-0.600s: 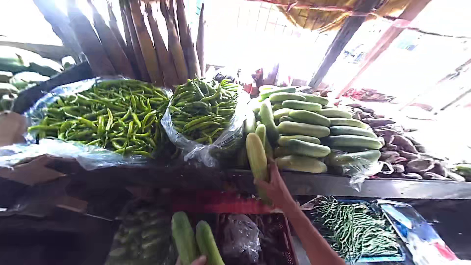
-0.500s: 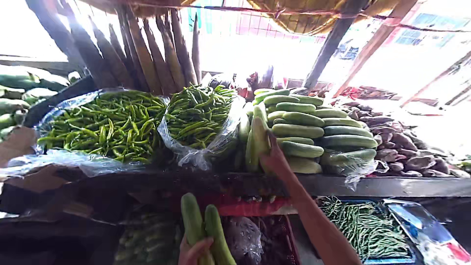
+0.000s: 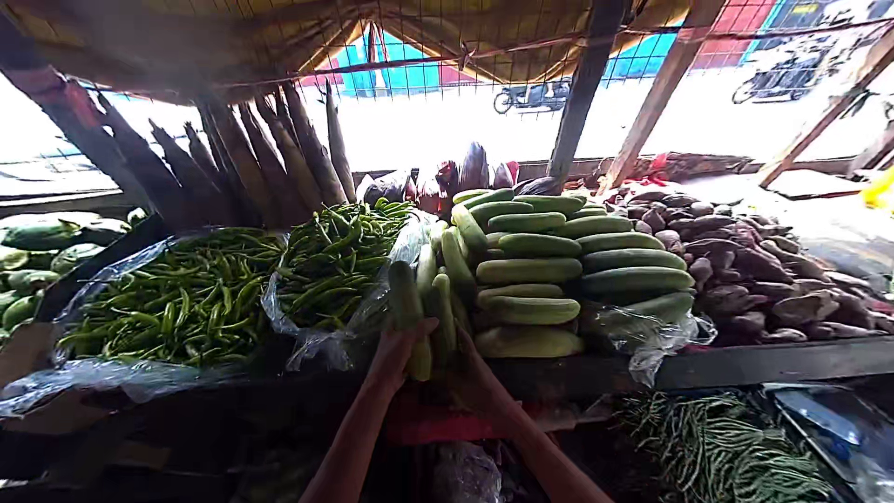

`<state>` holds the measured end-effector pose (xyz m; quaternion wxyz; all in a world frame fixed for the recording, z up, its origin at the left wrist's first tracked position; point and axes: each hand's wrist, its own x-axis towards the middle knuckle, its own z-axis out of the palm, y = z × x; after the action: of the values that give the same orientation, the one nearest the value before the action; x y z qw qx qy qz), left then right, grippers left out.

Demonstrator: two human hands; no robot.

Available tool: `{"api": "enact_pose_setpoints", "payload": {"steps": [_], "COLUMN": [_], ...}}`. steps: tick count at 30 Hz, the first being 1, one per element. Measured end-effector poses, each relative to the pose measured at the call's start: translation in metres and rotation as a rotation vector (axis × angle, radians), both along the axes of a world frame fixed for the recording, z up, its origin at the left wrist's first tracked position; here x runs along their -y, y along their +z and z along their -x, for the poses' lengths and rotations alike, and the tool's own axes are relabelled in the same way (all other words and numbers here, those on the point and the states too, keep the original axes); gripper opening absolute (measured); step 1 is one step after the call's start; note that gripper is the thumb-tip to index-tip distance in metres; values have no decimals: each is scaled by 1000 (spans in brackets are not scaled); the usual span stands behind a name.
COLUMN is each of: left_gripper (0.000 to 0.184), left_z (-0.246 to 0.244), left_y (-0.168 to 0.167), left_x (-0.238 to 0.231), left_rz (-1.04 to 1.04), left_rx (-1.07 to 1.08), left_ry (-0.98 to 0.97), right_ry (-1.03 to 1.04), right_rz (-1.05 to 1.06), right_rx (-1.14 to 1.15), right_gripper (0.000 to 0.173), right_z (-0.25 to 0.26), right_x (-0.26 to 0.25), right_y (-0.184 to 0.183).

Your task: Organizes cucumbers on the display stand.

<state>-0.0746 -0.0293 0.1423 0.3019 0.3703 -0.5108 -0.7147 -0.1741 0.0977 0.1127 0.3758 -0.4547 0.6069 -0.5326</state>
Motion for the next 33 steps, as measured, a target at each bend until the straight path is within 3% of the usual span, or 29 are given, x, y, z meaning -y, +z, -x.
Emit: {"api": "enact_pose_setpoints", "payload": {"steps": [2, 6, 9, 12, 16, 19, 22, 25, 28, 30, 33], "left_gripper": [49, 59, 62, 68, 55, 52, 59, 49, 42, 35, 27], "left_z": [23, 90, 144, 173, 145, 89, 35, -7, -37, -47, -45], "left_y": [2, 14, 14, 20, 22, -20, -85, -134, -146, -139, -132], "left_x": [14, 63, 121, 160, 117, 60, 17, -6, -7, -3, 15], "left_rz": [8, 151, 350, 573, 764, 987, 1167, 1271, 1253, 1261, 1300], "left_rx": [76, 310, 347, 294, 408, 564, 620, 654, 646, 620, 602], "left_ry": [-47, -49, -55, -28, -49, -118, -99, -40, -39, 9, 140], "right_ry": [-183, -328, -355, -371, -320, -274, -290, -178, 55, 98, -15], "right_rz": [28, -155, -287, -279, -158, 44, 216, 345, 82, -13, 177], "right_rx": [45, -232, -351, -525, -644, -669, -711, -657, -530, -483, -645], "right_gripper": [76, 74, 62, 48, 55, 59, 43, 28, 21, 18, 46], "right_z": [18, 79, 122, 164, 201, 194, 125, 29, -44, -57, -16], "right_x": [-4, 10, 50, 108, 175, 170, 104, 12, -74, -104, -82], "right_y": [7, 50, 67, 79, 104, 113, 70, -47, -122, -144, -124]}}
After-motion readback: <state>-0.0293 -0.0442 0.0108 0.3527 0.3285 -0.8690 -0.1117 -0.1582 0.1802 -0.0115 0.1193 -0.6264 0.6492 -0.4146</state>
